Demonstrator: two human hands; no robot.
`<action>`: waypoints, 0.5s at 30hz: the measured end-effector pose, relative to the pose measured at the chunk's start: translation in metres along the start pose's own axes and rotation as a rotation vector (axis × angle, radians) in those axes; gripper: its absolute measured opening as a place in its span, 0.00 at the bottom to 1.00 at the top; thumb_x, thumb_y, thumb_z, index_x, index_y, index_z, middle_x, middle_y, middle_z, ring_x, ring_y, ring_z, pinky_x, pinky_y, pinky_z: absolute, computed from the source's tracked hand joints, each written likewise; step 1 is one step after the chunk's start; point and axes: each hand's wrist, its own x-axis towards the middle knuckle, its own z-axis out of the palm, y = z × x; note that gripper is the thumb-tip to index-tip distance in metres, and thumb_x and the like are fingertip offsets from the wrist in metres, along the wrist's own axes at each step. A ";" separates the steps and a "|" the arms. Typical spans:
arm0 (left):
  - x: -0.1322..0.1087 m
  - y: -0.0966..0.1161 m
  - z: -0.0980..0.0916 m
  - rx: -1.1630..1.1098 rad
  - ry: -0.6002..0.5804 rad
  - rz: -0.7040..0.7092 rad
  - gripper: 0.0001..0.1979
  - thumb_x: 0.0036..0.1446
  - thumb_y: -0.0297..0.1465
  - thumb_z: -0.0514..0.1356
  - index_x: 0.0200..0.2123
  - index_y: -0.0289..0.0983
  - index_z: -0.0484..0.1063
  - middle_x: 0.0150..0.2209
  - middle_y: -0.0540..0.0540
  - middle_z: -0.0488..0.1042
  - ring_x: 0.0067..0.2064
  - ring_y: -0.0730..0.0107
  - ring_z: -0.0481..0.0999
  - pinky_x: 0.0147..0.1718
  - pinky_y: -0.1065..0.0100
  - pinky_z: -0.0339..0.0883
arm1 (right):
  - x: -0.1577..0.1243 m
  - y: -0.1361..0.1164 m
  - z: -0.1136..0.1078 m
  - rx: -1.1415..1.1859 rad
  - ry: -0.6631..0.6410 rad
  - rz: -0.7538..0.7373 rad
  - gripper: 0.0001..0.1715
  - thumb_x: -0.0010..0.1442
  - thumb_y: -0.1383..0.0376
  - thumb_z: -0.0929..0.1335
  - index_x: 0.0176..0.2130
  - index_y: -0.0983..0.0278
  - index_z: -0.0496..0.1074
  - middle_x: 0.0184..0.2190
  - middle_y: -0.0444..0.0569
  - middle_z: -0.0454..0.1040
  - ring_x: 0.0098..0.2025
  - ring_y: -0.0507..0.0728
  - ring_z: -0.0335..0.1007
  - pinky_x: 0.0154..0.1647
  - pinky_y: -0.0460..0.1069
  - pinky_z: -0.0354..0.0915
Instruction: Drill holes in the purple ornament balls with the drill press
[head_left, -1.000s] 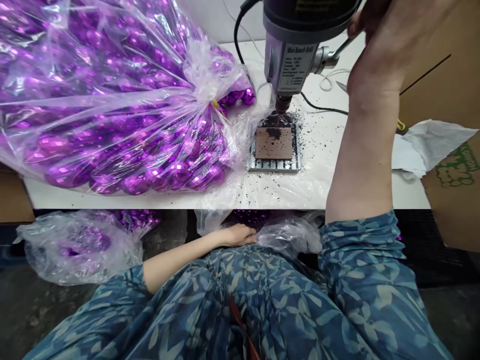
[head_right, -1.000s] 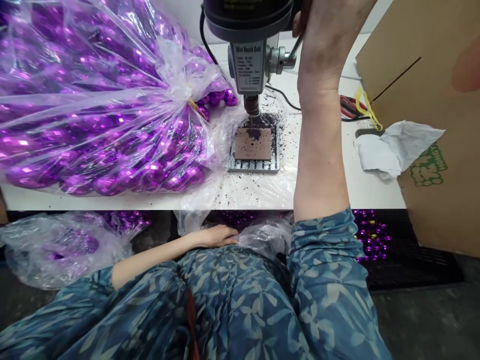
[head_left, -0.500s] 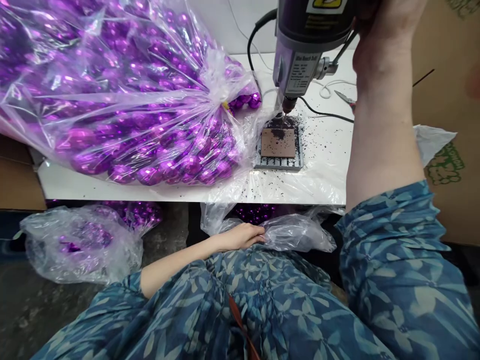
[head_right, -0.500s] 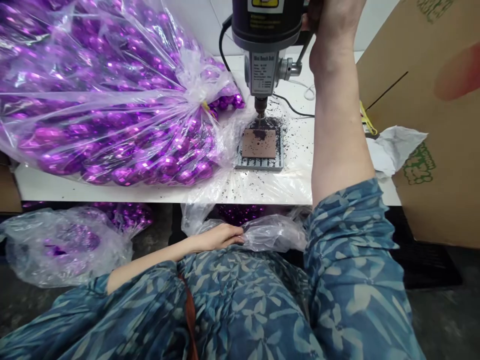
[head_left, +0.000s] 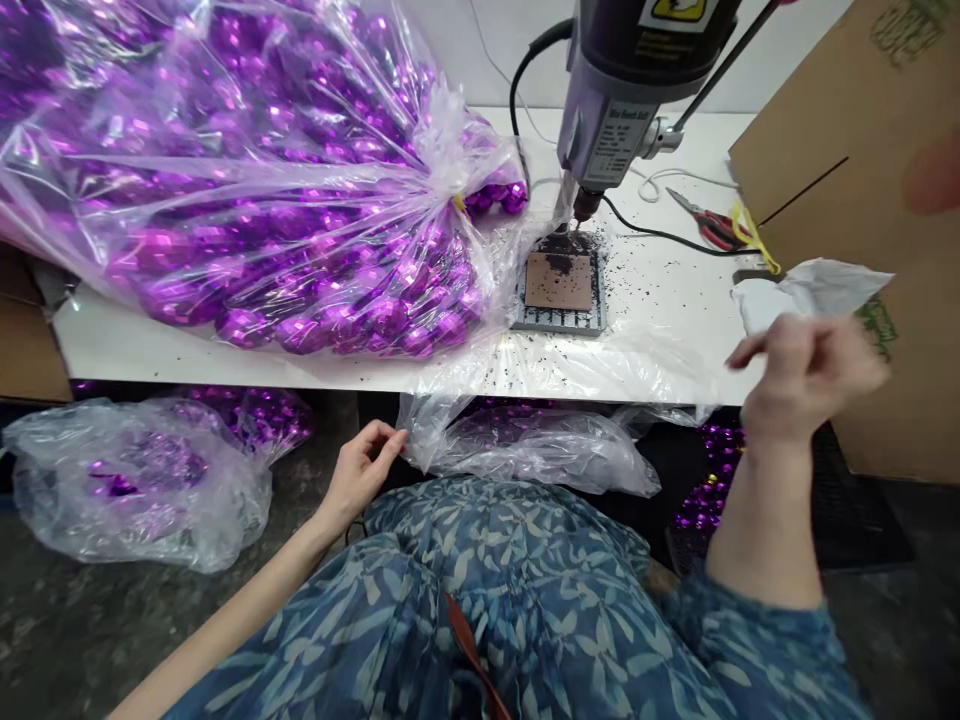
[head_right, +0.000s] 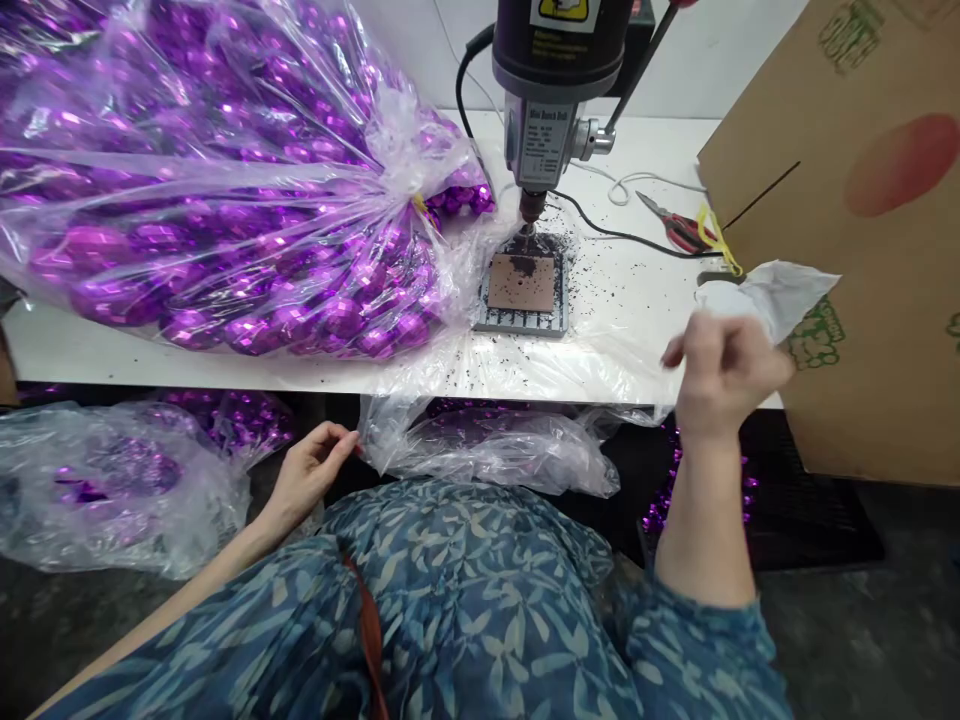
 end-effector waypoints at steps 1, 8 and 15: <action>0.002 -0.016 -0.001 0.037 0.066 -0.055 0.09 0.61 0.39 0.65 0.34 0.39 0.73 0.31 0.48 0.76 0.34 0.66 0.77 0.37 0.66 0.72 | -0.032 0.017 -0.008 -0.075 -0.057 0.049 0.36 0.65 0.36 0.62 0.23 0.60 0.61 0.16 0.40 0.62 0.19 0.45 0.59 0.26 0.47 0.59; 0.054 -0.059 0.042 -0.282 0.190 -0.229 0.11 0.49 0.29 0.67 0.37 0.40 0.71 0.36 0.47 0.76 0.39 0.64 0.78 0.42 0.64 0.75 | -0.182 0.091 -0.007 -0.486 -0.329 0.409 0.21 0.68 0.52 0.69 0.49 0.66 0.74 0.44 0.49 0.77 0.43 0.52 0.76 0.47 0.53 0.76; 0.097 -0.052 0.071 -0.806 0.156 -0.518 0.11 0.59 0.35 0.69 0.42 0.37 0.77 0.35 0.44 0.80 0.43 0.52 0.82 0.42 0.55 0.79 | -0.172 0.113 0.030 -0.651 -0.728 0.574 0.25 0.68 0.53 0.69 0.58 0.64 0.72 0.58 0.54 0.74 0.57 0.58 0.74 0.59 0.60 0.75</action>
